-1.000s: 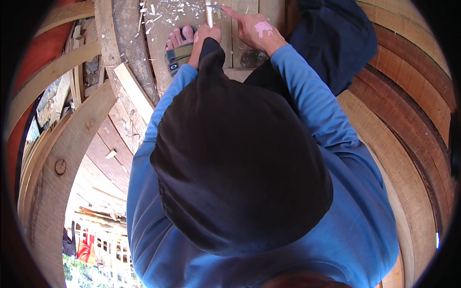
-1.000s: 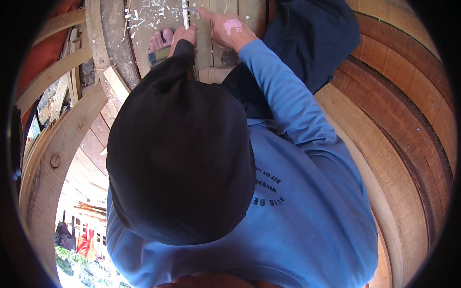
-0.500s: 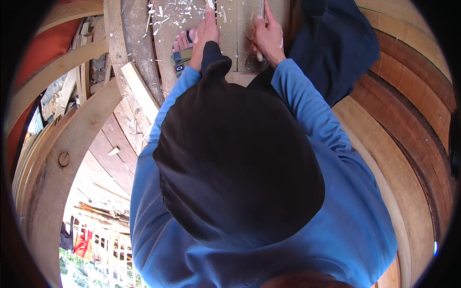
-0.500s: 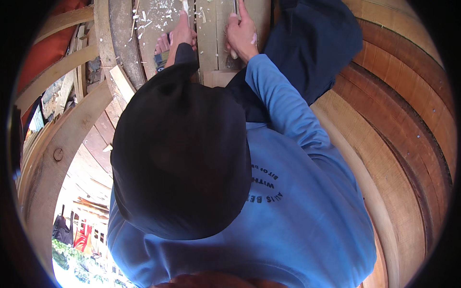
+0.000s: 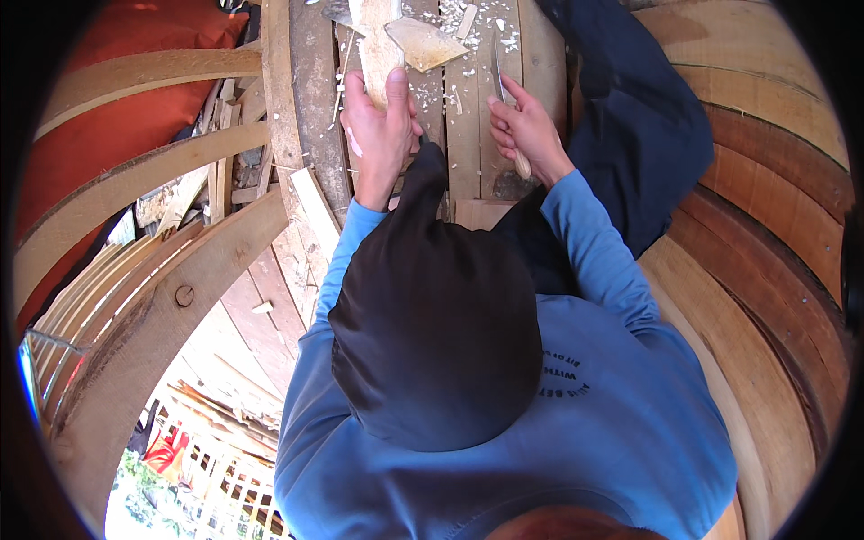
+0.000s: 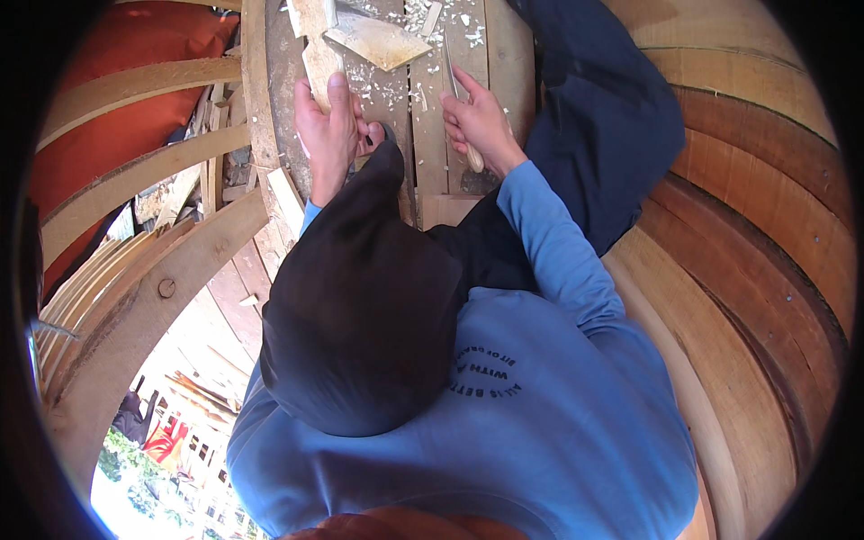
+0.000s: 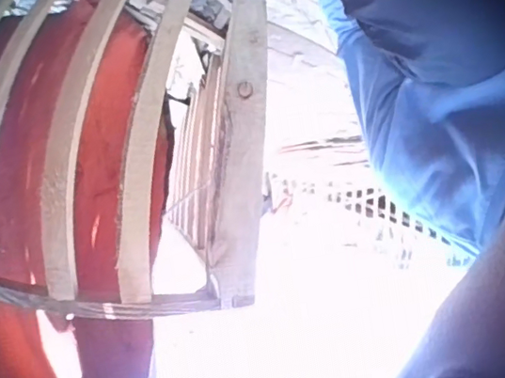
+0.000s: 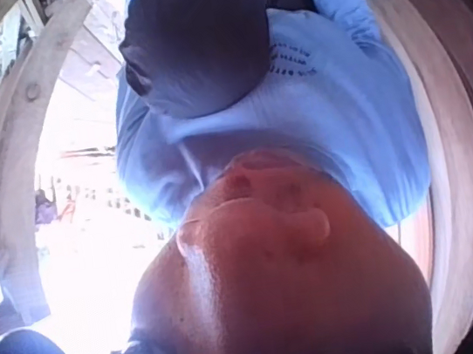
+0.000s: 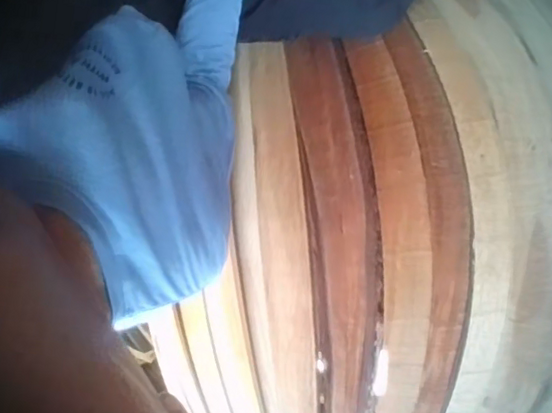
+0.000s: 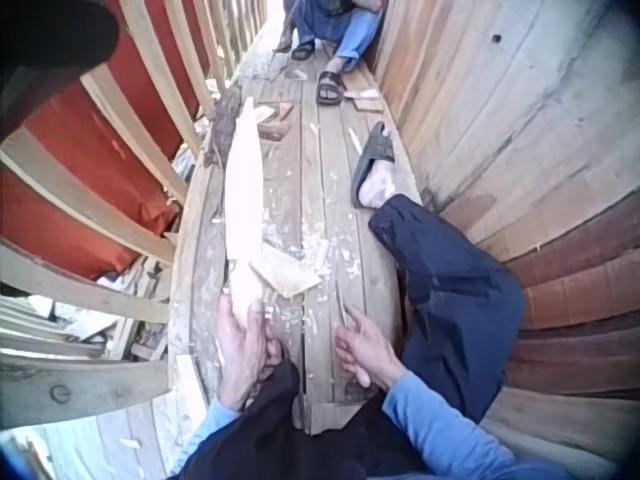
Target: The person carves a shaped piece of wood with a knife while sitting on a floor, using one foot to hold the wood steady.
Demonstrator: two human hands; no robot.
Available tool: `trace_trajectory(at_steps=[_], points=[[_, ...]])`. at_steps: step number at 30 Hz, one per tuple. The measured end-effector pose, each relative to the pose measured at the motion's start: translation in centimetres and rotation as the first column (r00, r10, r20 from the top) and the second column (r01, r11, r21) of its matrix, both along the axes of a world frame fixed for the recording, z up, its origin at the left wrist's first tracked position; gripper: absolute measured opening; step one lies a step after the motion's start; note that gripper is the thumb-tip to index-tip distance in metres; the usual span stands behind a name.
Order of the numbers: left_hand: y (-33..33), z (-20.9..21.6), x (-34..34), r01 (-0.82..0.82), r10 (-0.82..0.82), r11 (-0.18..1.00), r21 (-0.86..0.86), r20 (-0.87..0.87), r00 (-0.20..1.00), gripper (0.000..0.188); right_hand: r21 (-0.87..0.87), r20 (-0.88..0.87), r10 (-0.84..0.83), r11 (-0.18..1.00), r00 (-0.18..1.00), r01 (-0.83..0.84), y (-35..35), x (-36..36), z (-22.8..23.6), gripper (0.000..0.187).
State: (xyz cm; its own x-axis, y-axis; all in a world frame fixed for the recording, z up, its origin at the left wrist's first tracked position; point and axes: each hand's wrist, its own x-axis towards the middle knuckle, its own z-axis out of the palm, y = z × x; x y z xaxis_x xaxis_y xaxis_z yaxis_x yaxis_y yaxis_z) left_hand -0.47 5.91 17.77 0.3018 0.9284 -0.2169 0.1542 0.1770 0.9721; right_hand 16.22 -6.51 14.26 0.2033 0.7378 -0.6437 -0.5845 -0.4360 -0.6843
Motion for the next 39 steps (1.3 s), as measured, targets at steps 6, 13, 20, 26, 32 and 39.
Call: trace_trajectory(at_steps=[6, 13, 20, 26, 32, 39], points=[[-0.1, 1.6, -0.1, -0.024, 0.022, 0.999, 0.023, 0.069, 0.997, 0.025, 0.02, 0.091, 0.101, 0.994, 0.991, -0.103, 0.1, 0.3, 1.6, 0.072], [-0.5, 2.7, 0.0, -0.052, 0.049, 0.997, 0.059, 0.051, 0.998, 0.027, 0.092, 0.23, 0.076, 0.991, 0.97, -0.099, 0.7, -0.1, 2.7, 0.077], [-0.3, 1.4, -0.5, -0.031, 0.034, 0.986, 0.165, -0.015, 0.999, 0.028, 0.425, 0.299, -0.052, 0.901, 0.953, -0.084, 4.5, -0.8, 7.1, 0.08], [-0.8, 2.1, -0.2, -0.014, 0.026, 0.982, 0.186, -0.063, 0.998, 0.027, 0.565, 0.012, -0.002, 0.825, 1.0, -0.005, 7.1, -1.3, 8.3, 0.097], [-0.5, 1.9, 0.1, 0.034, 0.061, 0.955, 0.293, -0.308, 0.95, 0.027, 0.545, 0.061, -0.058, 0.838, 0.996, 0.015, 7.5, -2.9, 9.7, 0.095], [-1.0, 2.1, 0.0, 0.023, -0.029, 0.998, -0.054, -0.11, 0.994, 0.024, 0.386, 0.076, -0.022, 0.922, 0.997, -0.01, 6.5, -0.6, 9.1, 0.07]])
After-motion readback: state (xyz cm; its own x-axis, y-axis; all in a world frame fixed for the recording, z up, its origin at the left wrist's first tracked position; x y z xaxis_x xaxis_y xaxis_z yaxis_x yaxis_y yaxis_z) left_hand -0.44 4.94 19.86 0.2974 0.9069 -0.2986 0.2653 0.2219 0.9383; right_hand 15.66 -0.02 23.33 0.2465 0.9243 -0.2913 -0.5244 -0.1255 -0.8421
